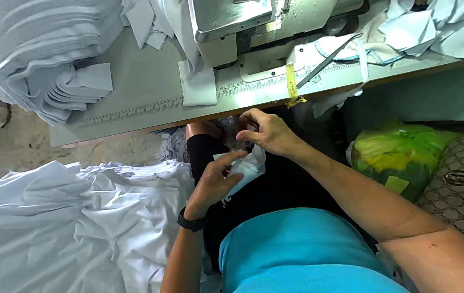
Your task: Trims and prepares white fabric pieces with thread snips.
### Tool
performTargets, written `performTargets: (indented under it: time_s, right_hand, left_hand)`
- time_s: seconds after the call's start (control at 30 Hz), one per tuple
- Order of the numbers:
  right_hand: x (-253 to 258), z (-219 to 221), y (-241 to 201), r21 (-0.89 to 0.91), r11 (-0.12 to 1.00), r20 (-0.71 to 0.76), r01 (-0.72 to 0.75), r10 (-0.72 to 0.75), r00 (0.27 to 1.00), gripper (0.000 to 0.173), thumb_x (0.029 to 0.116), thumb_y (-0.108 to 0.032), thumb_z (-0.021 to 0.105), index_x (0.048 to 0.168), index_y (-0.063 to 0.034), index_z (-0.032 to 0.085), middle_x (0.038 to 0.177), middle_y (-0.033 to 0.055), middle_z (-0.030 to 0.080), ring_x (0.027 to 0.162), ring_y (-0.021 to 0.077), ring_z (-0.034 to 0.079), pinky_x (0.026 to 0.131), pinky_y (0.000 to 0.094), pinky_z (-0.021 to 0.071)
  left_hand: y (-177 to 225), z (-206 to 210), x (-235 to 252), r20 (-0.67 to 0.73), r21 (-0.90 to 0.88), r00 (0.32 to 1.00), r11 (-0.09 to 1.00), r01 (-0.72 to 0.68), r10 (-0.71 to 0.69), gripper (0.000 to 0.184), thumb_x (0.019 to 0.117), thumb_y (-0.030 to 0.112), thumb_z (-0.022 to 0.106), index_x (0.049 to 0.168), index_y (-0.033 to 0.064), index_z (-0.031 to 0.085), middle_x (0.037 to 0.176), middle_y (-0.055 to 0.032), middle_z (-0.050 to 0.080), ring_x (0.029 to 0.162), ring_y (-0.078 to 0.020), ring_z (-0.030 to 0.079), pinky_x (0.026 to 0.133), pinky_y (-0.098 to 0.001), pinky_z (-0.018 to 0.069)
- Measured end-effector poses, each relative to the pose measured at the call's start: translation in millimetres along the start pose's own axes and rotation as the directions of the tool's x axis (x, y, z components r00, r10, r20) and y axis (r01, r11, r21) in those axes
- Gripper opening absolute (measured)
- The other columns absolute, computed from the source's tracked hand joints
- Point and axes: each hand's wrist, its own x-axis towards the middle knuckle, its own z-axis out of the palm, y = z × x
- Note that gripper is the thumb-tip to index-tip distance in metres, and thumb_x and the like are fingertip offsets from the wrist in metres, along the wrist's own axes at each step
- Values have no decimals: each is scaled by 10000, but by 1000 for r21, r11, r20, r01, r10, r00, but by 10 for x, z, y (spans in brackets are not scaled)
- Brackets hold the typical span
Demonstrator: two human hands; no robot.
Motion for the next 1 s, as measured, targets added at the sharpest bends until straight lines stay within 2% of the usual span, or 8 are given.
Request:
performTargets:
  time_s: [0.07,0.2,0.3,0.53,0.63,0.73,0.8,1.0]
  right_hand:
    - [-98,-78,14,-22,996,93,-86,88,992,491,1060,-476,495,1329,-76,592,968,128,688,845,288,665,735,542,513]
    - [-371,-23,109,373,901,334,-219,90,938,202,1044,-210,580,1181,-96,675,725,-13,577,508,35,437,456,197,370]
    - [-406,-4,44,388,859,397,-334,171,902,167,998,-149,656,1134,-61,693,739,-3,582,508,29,443,462,175,374]
    - [-294,32,-155,371,875,316,-311,197,928,98,990,-31,641,921,5,701,713,19,629,528,22,480,487,169,381]
    - [-289,-52,-83,65,989,132,-132,123,984,121,988,-107,644,1009,-30,734,825,71,684,710,149,621,668,357,513]
    - [-317,-89,-20,-180,982,21,-65,70,997,444,967,-199,698,1364,-27,599,1157,202,678,954,370,680,788,589,524]
    - [-367,1,46,-109,993,-42,45,-50,998,564,921,-246,750,1409,-31,566,1083,180,662,846,309,652,715,503,534]
    - [-474,273,16,295,936,-154,191,-150,977,230,983,-228,684,1100,-31,666,861,10,633,683,-5,567,603,127,488]
  left_hand:
    - [0,-17,17,-75,23,997,1000,11,-10,537,907,5,692,1421,117,587,1408,-43,597,962,-95,694,805,-293,611]
    - [-5,-6,80,-136,122,988,991,-50,67,634,875,-22,710,1465,134,539,1443,-48,545,833,-79,656,703,-264,591]
    - [-18,13,119,-121,208,985,973,-95,122,644,867,-28,711,1468,116,530,1445,-68,538,748,-68,613,640,-245,556]
    - [14,56,145,-71,303,974,935,-184,214,663,861,-41,701,1485,43,495,1459,-137,531,966,-134,659,785,-296,581]
    - [62,-10,135,-150,292,983,955,-55,102,897,846,-53,711,1606,154,282,1588,-78,400,723,-88,641,637,-294,581]
    - [59,-50,162,-278,234,959,964,129,-61,902,861,-63,724,1610,136,263,1554,-153,437,744,-180,702,655,-365,613]
    - [58,-75,177,-306,89,943,982,164,-129,819,885,-67,695,1582,138,317,1478,-158,513,850,-194,708,708,-366,609]
    - [145,-17,165,-397,-176,916,976,-132,52,262,939,-17,555,1128,64,717,1324,-16,613,1044,-71,643,814,-258,575]
